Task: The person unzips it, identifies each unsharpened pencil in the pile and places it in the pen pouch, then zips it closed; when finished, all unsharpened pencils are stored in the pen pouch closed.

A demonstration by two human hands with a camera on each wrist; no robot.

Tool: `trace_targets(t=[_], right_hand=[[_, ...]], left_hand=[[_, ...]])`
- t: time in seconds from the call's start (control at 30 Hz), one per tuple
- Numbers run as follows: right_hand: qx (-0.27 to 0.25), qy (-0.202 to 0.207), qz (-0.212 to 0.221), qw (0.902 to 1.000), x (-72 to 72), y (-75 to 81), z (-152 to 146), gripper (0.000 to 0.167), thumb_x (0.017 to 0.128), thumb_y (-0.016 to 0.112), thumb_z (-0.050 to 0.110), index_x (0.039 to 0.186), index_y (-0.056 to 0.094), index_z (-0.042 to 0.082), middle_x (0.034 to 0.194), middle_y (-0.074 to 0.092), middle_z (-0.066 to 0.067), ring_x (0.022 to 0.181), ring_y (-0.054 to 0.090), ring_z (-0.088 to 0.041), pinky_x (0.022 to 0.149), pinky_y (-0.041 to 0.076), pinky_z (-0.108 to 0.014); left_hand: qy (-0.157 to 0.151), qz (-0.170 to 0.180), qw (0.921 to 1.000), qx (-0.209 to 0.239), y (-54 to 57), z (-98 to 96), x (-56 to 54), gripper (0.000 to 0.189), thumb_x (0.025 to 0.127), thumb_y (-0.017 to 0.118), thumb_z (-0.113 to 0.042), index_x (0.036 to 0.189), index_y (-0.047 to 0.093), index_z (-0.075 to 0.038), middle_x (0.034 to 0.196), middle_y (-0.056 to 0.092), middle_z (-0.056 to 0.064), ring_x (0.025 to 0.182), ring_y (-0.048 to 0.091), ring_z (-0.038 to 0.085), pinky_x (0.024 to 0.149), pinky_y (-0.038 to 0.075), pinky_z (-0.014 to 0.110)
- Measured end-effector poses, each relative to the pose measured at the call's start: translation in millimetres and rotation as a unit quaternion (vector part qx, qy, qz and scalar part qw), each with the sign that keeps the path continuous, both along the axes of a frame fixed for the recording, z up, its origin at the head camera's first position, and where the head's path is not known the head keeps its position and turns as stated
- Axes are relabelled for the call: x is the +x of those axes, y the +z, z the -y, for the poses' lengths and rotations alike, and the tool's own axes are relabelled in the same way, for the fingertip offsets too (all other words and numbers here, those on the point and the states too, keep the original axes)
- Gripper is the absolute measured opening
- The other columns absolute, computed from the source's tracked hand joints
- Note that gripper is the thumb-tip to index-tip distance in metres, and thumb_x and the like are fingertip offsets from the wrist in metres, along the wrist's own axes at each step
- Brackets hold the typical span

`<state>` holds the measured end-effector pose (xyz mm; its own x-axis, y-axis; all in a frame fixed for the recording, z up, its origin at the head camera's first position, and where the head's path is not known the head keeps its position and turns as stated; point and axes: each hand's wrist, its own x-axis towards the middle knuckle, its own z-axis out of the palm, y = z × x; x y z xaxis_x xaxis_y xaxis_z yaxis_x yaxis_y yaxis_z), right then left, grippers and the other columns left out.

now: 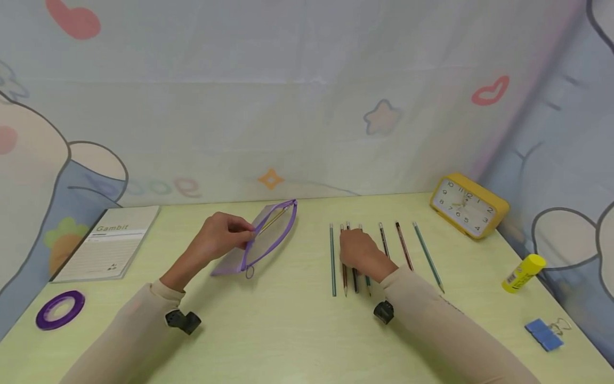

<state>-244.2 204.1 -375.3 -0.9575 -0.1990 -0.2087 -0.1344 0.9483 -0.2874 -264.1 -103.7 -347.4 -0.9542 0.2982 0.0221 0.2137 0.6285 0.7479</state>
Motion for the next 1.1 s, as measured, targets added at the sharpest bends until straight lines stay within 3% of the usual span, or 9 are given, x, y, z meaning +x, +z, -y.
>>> trace_targets(t=[0.1, 0.2, 0.27, 0.37, 0.47, 0.63, 0.73, 0.93, 1.1], right_hand=[[-0.005, -0.011, 0.017, 0.9998, -1.9, 5.7, 0.1, 0.010, 0.090, 0.051, -0.003, 0.082, 0.055, 0.002, 0.058, 0.054, -0.004, 0.046, 0.057, -0.012, 0.041, 0.038, -0.018], [-0.032, -0.016, 0.019, 0.9992, -3.4, 16.3, 0.6, 0.008, 0.093, 0.053, 0.000, 0.095, 0.058, -0.006, 0.067, 0.061, -0.009, 0.051, 0.063, -0.013, 0.050, 0.048, -0.024], [-0.065, -0.014, 0.013, 0.9977, -3.6, 24.8, 2.2, 0.028, 0.096, 0.054, 0.003, 0.117, 0.056, -0.014, 0.085, 0.068, -0.019, 0.056, 0.067, -0.016, 0.067, 0.058, -0.035], [-0.122, -0.004, 0.006, 0.9926, -3.9, 37.0, 7.1, 0.058, 0.099, 0.054, 0.010, 0.147, 0.034, -0.016, 0.113, 0.068, -0.028, 0.063, 0.072, -0.020, 0.093, 0.055, -0.048], [-0.180, 0.008, 0.015, 0.9836, -6.0, 43.9, 15.7, 0.069, 0.099, 0.054, 0.015, 0.156, 0.023, -0.010, 0.124, 0.066, -0.025, 0.068, 0.075, -0.018, 0.096, 0.054, -0.047], [-0.296, 0.022, 0.079, 0.9518, -7.9, 43.3, 37.1, 0.067, 0.096, 0.053, 0.013, 0.156, 0.029, -0.005, 0.128, 0.061, -0.024, 0.072, 0.074, -0.019, 0.094, 0.056, -0.040], [-0.329, 0.028, 0.109, 0.9377, -9.1, 38.5, 53.9, 0.065, 0.094, 0.053, 0.011, 0.153, 0.034, -0.006, 0.130, 0.062, -0.026, 0.070, 0.072, -0.016, 0.097, 0.056, -0.041], [-0.365, 0.005, 0.116, 0.9236, -21.6, 23.2, 77.0, 0.048, 0.097, 0.056, 0.010, 0.142, 0.051, -0.007, 0.116, 0.070, -0.027, 0.067, 0.071, -0.013, 0.084, 0.060, -0.035], [-0.362, -0.029, 0.106, 0.9257, -31.6, 17.4, 89.7, 0.021, 0.094, 0.058, 0.007, 0.109, 0.061, -0.008, 0.092, 0.073, -0.017, 0.066, 0.072, -0.015, 0.078, 0.061, -0.034]], left_hand=[[0.001, 0.000, 1.0000, 0.002, -0.3, 0.9, 0.3, 0.016, 0.093, 0.070, -0.016, 0.101, 0.080, -0.007, 0.094, 0.080, 0.008, 0.075, 0.077, 0.017, 0.082, 0.058, 0.038], [0.001, -0.001, 1.0000, 0.004, -0.6, 1.6, 0.5, 0.016, 0.093, 0.070, -0.016, 0.101, 0.080, -0.007, 0.094, 0.080, 0.008, 0.075, 0.077, 0.017, 0.082, 0.058, 0.038], [0.001, 0.001, 1.0000, 0.008, -0.9, 2.0, 0.5, 0.015, 0.093, 0.070, -0.016, 0.101, 0.080, -0.007, 0.094, 0.080, 0.008, 0.075, 0.077, 0.017, 0.082, 0.059, 0.037], [0.000, 0.004, 0.9999, 0.015, -0.8, 2.3, 0.7, 0.016, 0.093, 0.070, -0.017, 0.101, 0.080, -0.006, 0.094, 0.080, 0.009, 0.075, 0.077, 0.017, 0.082, 0.060, 0.037], [0.001, 0.005, 0.9998, 0.020, 0.1, 2.3, 1.3, 0.017, 0.093, 0.071, -0.017, 0.101, 0.080, -0.005, 0.095, 0.080, 0.010, 0.075, 0.077, 0.017, 0.082, 0.060, 0.038], [0.002, 0.008, 0.9997, 0.024, -0.3, 2.0, 1.3, 0.018, 0.093, 0.071, -0.017, 0.103, 0.079, -0.004, 0.095, 0.080, 0.010, 0.075, 0.077, 0.018, 0.084, 0.060, 0.039], [0.001, 0.010, 0.9996, 0.027, -2.7, 1.7, 0.8, 0.019, 0.093, 0.071, -0.017, 0.103, 0.079, -0.004, 0.095, 0.080, 0.010, 0.075, 0.078, 0.018, 0.084, 0.060, 0.039], [-0.001, 0.005, 0.9996, 0.028, -4.5, -0.6, 0.3, 0.018, 0.093, 0.071, -0.017, 0.102, 0.079, -0.005, 0.096, 0.080, 0.010, 0.075, 0.078, 0.017, 0.084, 0.060, 0.039], [-0.006, -0.001, 0.9997, 0.023, -4.8, -1.4, 0.1, 0.018, 0.093, 0.070, -0.017, 0.103, 0.079, -0.004, 0.095, 0.080, 0.010, 0.074, 0.077, 0.016, 0.082, 0.060, 0.037]])
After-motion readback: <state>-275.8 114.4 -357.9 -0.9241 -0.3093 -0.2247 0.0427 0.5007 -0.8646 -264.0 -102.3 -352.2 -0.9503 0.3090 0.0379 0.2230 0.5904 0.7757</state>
